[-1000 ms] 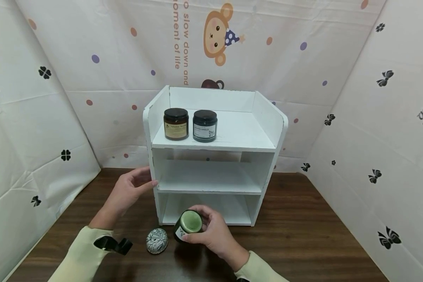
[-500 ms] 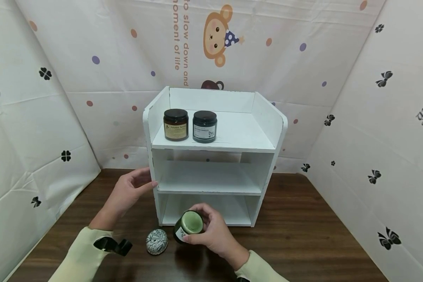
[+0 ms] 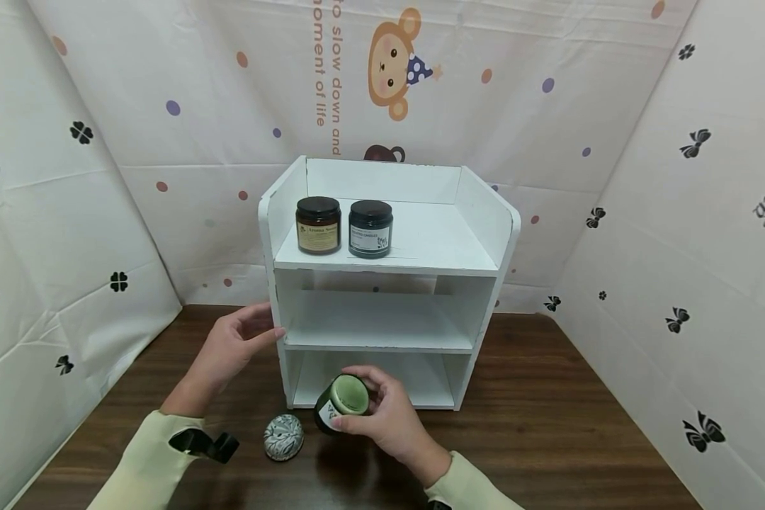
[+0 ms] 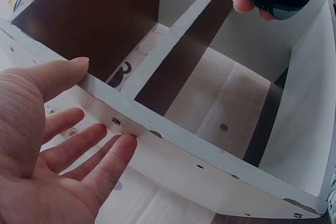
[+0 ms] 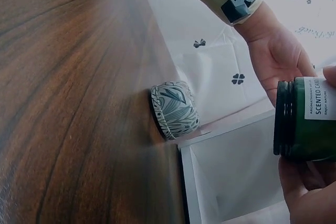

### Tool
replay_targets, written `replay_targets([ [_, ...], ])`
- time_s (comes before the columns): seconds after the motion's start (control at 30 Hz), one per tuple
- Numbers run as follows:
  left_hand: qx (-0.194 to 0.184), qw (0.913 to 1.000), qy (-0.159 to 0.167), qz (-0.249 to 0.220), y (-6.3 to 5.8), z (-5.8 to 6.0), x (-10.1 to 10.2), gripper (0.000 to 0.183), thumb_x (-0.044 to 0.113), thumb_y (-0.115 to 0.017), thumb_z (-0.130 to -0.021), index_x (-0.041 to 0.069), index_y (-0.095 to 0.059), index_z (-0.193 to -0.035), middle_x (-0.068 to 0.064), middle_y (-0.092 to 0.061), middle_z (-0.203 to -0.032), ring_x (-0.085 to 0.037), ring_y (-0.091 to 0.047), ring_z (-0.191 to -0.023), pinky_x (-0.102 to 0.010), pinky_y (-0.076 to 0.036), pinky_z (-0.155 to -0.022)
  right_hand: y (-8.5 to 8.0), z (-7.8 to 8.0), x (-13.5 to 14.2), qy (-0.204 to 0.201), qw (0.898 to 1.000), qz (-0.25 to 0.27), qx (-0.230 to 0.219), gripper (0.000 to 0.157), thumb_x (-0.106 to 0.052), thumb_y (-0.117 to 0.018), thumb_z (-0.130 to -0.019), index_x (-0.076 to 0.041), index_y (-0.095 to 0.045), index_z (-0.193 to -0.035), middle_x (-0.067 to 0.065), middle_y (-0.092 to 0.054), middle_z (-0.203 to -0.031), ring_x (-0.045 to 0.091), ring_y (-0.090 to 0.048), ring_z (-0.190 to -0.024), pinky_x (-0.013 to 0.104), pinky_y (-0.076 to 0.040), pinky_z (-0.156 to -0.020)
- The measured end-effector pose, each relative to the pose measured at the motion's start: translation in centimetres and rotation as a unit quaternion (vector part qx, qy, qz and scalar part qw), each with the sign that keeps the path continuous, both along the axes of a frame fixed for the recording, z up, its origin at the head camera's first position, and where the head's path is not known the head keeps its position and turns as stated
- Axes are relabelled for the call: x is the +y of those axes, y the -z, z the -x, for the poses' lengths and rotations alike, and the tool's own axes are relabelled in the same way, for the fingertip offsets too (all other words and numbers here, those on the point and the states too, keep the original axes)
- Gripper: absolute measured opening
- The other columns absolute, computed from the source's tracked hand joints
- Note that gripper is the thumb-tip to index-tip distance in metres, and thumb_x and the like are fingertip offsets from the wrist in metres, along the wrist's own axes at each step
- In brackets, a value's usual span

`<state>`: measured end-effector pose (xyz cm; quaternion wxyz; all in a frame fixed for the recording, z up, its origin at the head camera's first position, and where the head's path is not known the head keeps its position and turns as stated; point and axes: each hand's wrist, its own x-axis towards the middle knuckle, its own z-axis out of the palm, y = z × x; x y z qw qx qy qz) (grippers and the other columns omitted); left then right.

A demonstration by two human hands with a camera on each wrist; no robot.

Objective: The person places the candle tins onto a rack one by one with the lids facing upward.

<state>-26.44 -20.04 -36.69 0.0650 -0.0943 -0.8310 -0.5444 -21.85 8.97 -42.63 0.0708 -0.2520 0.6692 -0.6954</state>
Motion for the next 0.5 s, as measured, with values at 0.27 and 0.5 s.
replay_targets([
  [0.27,-0.001,1.0000,0.001,0.001,0.01,0.00,-0.01,0.065,0.045,-0.075,-0.093,0.017,-0.054,-0.148,-0.013,-0.063,-0.141,-0.031,-0.060,-0.126,-0.045,-0.055,-0.099,0.07,0.05,0.04,0.003,1.000,0.004,0.015,0.059,-0.001,-0.085,-0.077,-0.004,-0.060,-0.130,0.018,-0.069,-0.123,0.012,-0.071,-0.091,0.026,-0.060,-0.078],
  [0.5,0.000,1.0000,0.004,-0.003,0.01,0.02,-0.02,0.064,0.044,-0.075,-0.093,0.017,-0.055,-0.148,-0.012,-0.063,-0.141,-0.031,-0.060,-0.126,-0.043,-0.055,-0.098,-0.03,0.11,0.04,0.000,1.000,0.006,0.016,0.058,-0.002,-0.086,-0.077,-0.004,-0.059,-0.128,0.016,-0.071,-0.123,0.013,-0.073,-0.090,0.026,-0.061,-0.077],
])
